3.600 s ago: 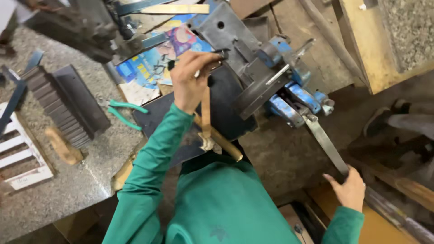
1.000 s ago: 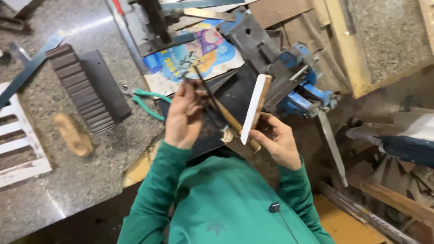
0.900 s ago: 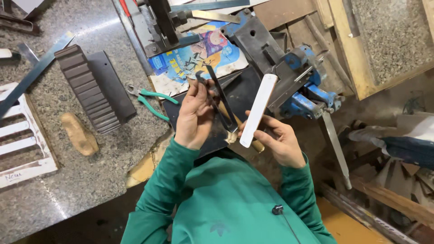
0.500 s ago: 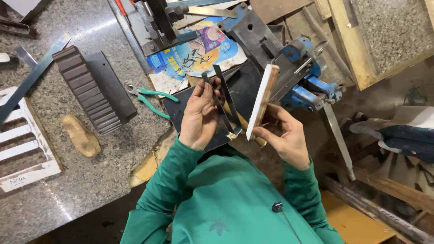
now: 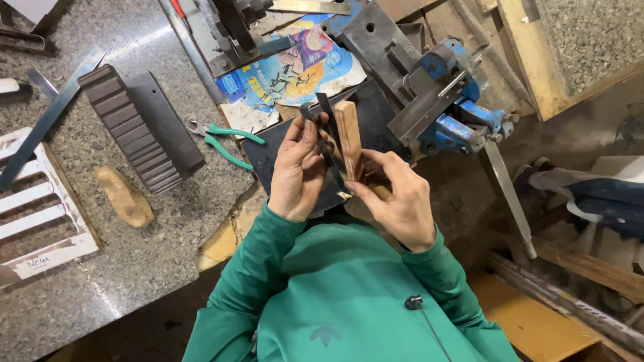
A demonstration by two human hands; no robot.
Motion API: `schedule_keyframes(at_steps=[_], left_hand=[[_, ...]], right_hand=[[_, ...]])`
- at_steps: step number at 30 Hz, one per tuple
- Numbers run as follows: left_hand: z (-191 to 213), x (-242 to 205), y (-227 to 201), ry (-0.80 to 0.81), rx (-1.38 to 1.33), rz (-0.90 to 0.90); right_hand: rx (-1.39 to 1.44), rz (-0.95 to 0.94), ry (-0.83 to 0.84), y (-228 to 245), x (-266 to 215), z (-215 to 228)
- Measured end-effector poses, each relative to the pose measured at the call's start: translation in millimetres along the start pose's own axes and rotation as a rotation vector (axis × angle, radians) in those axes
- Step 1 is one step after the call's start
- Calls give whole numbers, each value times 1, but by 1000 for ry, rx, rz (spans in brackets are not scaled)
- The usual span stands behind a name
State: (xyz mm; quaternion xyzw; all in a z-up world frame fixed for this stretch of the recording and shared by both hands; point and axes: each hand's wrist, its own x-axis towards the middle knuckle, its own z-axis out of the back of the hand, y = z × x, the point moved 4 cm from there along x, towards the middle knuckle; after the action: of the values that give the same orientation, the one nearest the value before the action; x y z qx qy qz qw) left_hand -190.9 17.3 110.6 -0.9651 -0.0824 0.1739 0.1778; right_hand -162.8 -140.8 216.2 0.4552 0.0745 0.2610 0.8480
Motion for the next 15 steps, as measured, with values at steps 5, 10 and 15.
schedule_keyframes(at_steps=[5, 10, 15], left_hand=[[11, 3, 1, 51, -45, 23], [11, 0, 7, 8, -47, 24], [-1, -5, 6, -8, 5, -20]], right_hand=[[-111, 195, -148, 1, -2, 23], [-137, 151, -58, -1, 1, 20], [182, -88, 3, -6, 0, 7]])
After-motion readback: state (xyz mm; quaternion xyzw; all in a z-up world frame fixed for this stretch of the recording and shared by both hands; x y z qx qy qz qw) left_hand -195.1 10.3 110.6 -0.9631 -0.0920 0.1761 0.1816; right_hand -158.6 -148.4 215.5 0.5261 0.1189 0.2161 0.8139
